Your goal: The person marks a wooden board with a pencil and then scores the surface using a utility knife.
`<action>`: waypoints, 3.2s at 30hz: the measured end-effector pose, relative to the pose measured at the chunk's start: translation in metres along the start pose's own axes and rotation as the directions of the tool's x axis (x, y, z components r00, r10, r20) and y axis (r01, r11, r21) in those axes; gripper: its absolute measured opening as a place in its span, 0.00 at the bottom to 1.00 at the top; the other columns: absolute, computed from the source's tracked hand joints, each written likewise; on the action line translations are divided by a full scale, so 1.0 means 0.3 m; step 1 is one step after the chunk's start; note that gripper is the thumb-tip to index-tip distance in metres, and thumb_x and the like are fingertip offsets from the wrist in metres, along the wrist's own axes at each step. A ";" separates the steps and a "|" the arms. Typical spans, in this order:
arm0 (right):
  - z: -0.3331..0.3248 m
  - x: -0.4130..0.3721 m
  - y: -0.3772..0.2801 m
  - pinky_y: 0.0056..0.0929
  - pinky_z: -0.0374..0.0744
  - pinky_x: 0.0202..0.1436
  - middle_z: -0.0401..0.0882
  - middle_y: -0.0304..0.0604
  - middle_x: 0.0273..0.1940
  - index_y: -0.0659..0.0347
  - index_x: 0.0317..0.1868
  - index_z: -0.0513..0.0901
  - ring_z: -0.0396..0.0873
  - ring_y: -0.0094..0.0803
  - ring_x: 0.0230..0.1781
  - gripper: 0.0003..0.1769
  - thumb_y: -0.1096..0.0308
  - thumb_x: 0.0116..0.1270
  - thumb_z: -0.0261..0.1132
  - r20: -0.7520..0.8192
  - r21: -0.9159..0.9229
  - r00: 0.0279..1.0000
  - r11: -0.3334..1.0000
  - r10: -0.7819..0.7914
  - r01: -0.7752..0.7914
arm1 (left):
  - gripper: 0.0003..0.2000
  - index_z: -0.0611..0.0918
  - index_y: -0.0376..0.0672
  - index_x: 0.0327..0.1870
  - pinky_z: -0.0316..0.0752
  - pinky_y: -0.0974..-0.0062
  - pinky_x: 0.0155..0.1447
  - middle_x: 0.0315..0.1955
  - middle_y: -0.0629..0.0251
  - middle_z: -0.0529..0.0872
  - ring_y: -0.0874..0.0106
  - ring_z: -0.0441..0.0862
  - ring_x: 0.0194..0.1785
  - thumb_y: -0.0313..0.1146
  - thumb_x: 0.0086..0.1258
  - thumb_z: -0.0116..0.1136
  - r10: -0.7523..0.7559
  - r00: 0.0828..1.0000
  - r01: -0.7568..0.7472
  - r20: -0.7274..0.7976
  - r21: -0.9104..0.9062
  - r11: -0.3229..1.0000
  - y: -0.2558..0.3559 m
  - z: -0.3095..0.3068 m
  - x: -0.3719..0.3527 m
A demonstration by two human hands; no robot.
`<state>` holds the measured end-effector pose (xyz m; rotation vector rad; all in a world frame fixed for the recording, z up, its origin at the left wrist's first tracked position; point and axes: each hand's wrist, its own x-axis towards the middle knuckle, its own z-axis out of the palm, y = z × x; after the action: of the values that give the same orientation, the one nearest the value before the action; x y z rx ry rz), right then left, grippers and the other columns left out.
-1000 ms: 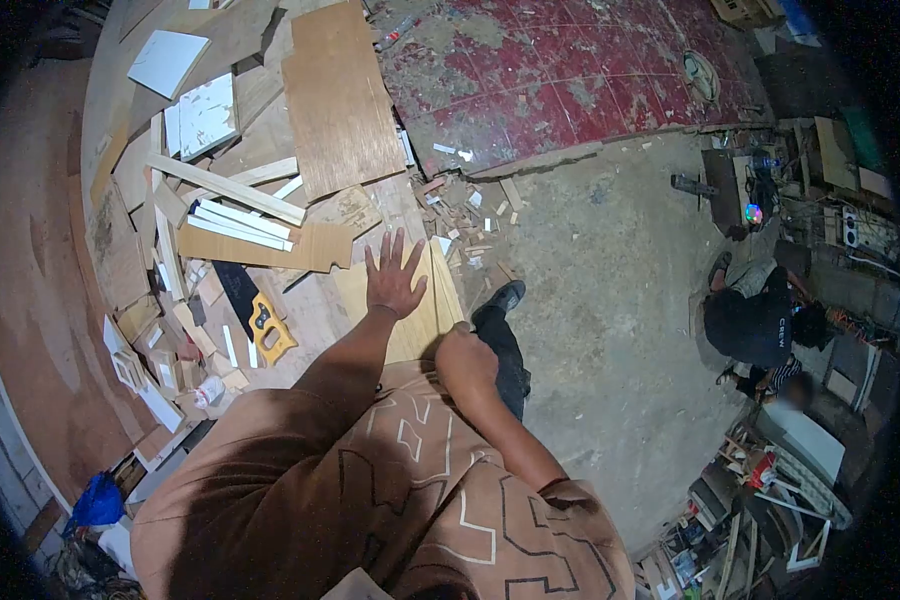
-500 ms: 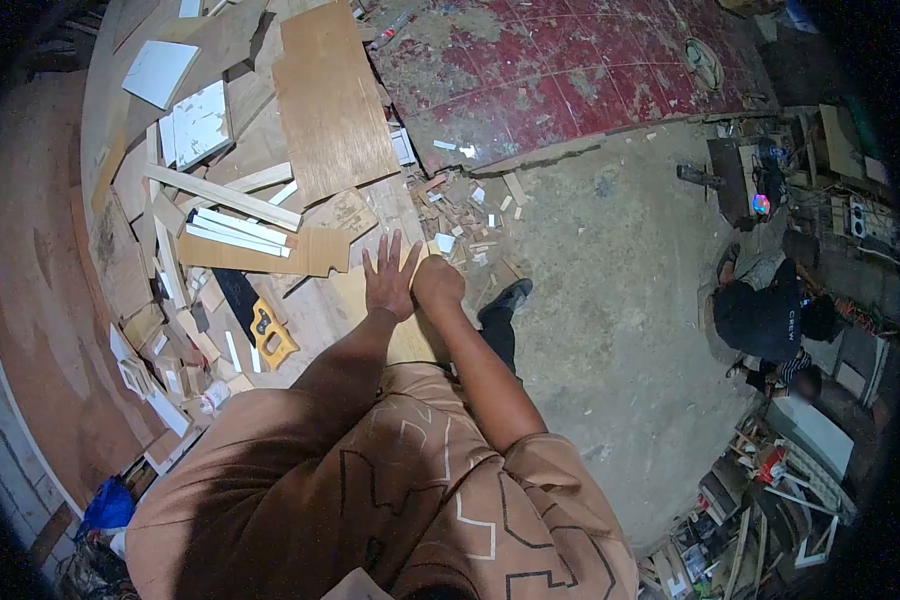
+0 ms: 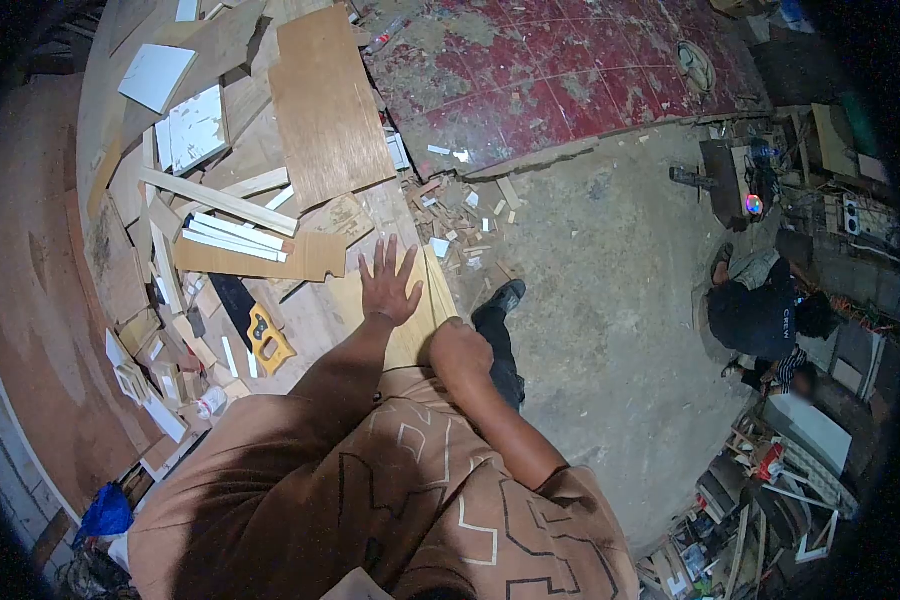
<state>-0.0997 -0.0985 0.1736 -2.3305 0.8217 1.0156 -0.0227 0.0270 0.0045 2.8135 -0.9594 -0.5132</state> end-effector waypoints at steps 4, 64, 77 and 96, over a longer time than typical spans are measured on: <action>-0.012 0.112 -0.027 0.46 0.83 0.46 0.85 0.60 0.43 0.68 0.43 0.84 0.85 0.54 0.44 0.15 0.68 0.65 0.55 -0.013 0.023 0.999 0.999 -0.044 0.045 | 0.35 0.55 0.61 0.77 0.30 0.37 0.75 0.79 0.56 0.43 0.55 0.37 0.81 0.56 0.70 0.45 0.005 1.000 -0.005 -0.010 -0.004 1.000 -0.008 0.010 0.001; 0.014 -0.021 0.050 0.47 0.84 0.44 0.85 0.62 0.39 0.72 0.44 0.80 0.86 0.54 0.42 0.16 0.67 0.65 0.55 0.025 0.027 1.000 1.000 -0.014 0.013 | 0.36 0.55 0.60 0.78 0.30 0.37 0.75 0.78 0.56 0.44 0.54 0.38 0.80 0.55 0.67 0.48 -0.001 1.000 0.001 -0.015 -0.008 1.000 -0.004 0.006 0.006; 0.201 0.433 -0.032 0.46 0.83 0.45 0.85 0.59 0.41 0.68 0.46 0.80 0.86 0.51 0.43 0.16 0.66 0.63 0.58 -0.114 0.084 0.990 0.992 -0.086 0.095 | 0.38 0.52 0.62 0.78 0.31 0.37 0.76 0.79 0.57 0.42 0.55 0.37 0.81 0.57 0.68 0.48 -0.050 0.983 0.035 0.176 0.085 0.996 0.020 -0.059 0.013; 0.175 0.456 -0.073 0.45 0.83 0.46 0.85 0.59 0.43 0.66 0.44 0.84 0.86 0.51 0.44 0.15 0.67 0.65 0.56 -0.033 0.054 0.997 0.996 -0.070 0.072 | 0.38 0.55 0.62 0.77 0.29 0.38 0.76 0.79 0.56 0.43 0.54 0.37 0.81 0.55 0.66 0.52 -0.046 0.990 0.032 0.136 0.105 0.994 0.013 -0.047 0.013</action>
<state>-0.0356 -0.0964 0.0402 -2.3168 0.7629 0.9182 -0.0169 0.0216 0.0176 2.9255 -0.9839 -0.6912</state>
